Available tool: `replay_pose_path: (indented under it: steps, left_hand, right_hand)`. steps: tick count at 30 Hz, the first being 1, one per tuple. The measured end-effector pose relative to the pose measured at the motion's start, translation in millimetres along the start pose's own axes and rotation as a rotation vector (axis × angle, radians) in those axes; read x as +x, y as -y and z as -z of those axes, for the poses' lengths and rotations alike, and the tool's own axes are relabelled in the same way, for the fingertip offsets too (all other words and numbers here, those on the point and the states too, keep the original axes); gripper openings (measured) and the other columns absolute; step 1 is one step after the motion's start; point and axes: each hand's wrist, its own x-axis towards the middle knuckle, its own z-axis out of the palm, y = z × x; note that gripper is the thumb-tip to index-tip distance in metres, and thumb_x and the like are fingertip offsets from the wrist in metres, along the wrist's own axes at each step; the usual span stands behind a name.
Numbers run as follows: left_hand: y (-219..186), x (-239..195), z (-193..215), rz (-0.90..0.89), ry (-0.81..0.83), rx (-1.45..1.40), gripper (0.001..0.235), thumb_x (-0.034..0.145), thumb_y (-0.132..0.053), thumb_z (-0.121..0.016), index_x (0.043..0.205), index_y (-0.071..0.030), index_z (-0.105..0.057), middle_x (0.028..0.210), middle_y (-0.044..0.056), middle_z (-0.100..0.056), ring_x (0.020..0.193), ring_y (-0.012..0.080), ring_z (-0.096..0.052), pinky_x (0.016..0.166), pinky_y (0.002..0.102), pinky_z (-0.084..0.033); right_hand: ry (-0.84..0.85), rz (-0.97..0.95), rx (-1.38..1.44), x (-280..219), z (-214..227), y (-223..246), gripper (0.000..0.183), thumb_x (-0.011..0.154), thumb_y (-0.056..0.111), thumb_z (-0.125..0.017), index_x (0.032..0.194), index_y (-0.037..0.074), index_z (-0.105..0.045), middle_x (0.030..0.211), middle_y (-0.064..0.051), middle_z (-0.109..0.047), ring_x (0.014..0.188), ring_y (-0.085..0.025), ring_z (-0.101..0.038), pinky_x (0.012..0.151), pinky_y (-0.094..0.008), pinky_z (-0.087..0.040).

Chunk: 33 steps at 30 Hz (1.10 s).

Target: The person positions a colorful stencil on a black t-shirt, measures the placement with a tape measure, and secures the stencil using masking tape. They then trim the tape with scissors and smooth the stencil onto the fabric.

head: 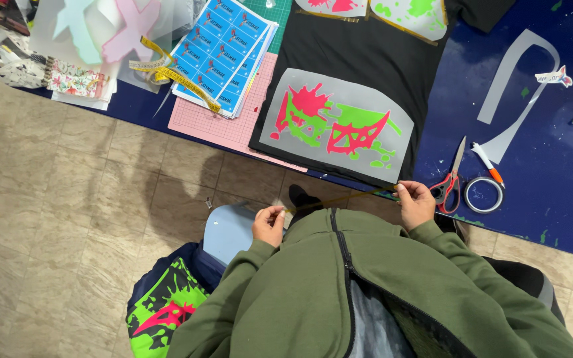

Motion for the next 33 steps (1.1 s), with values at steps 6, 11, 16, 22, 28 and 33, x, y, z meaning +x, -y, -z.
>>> replay_pose_path:
  steps: [6,11,16,22,28,33]
  left_hand:
    - [-3.5,-5.2,6.0,-0.016,0.003,0.047,0.013,0.094,-0.011,-0.072,0.105,-0.004,-0.075,0.099,0.003,-0.065,0.080,0.0105,-0.065,0.073,0.025,-0.055]
    - [-5.9,-7.8,9.4,-0.039,-0.007,0.045,0.013,0.094,-0.011,-0.072,0.104,-0.005,-0.075,0.099,0.002,-0.066,0.080,0.0099,-0.066,0.073,0.025,-0.055]
    - [-4.3,-7.9,10.7,-0.027,-0.015,0.047,0.013,0.094,-0.011,-0.072,0.104,-0.005,-0.075,0.098,0.002,-0.066,0.079,0.0097,-0.065,0.073,0.025,-0.055]
    - [-0.9,-8.2,12.4,-0.004,-0.015,0.060,0.012,0.093,-0.011,-0.073,0.104,-0.005,-0.075,0.098,0.001,-0.066,0.079,0.0094,-0.064,0.073,0.025,-0.055]
    - [4.2,-11.1,13.4,-0.005,-0.028,0.024,0.012,0.093,-0.011,-0.072,0.104,-0.006,-0.075,0.099,0.001,-0.065,0.080,0.0091,-0.065,0.074,0.025,-0.055]
    - [9.5,-11.7,15.5,-0.013,-0.052,0.065,0.012,0.093,-0.010,-0.073,0.104,-0.006,-0.075,0.099,0.002,-0.065,0.080,0.0096,-0.065,0.074,0.025,-0.055]
  right_hand:
    - [0.013,0.002,-0.017,0.7,-3.9,-1.8,0.015,0.101,0.013,-0.069,0.112,0.004,-0.066,0.102,-0.002,-0.073,0.086,-0.009,-0.068,0.072,-0.025,-0.053]
    - [0.025,-0.005,-0.008,1.6,-5.5,-3.8,0.015,0.101,0.014,-0.069,0.112,0.005,-0.066,0.100,-0.001,-0.072,0.085,-0.009,-0.067,0.072,-0.025,-0.054]
    - [0.012,-0.003,-0.009,1.8,-9.6,-3.1,0.015,0.101,0.015,-0.070,0.112,0.005,-0.066,0.100,-0.001,-0.072,0.085,-0.009,-0.068,0.072,-0.025,-0.053]
    - [0.013,-0.010,-0.016,-0.1,-11.8,0.5,0.015,0.101,0.015,-0.070,0.112,0.006,-0.066,0.100,-0.001,-0.072,0.085,-0.008,-0.068,0.072,-0.025,-0.053]
    - [0.025,0.010,-0.036,-0.2,-16.0,3.0,0.015,0.102,0.015,-0.070,0.112,0.006,-0.067,0.100,-0.001,-0.072,0.086,-0.008,-0.068,0.072,-0.024,-0.052]
    - [0.031,-0.008,-0.048,0.7,-20.4,6.9,0.015,0.101,0.015,-0.069,0.112,0.005,-0.066,0.101,-0.001,-0.072,0.086,-0.009,-0.068,0.072,-0.024,-0.052]
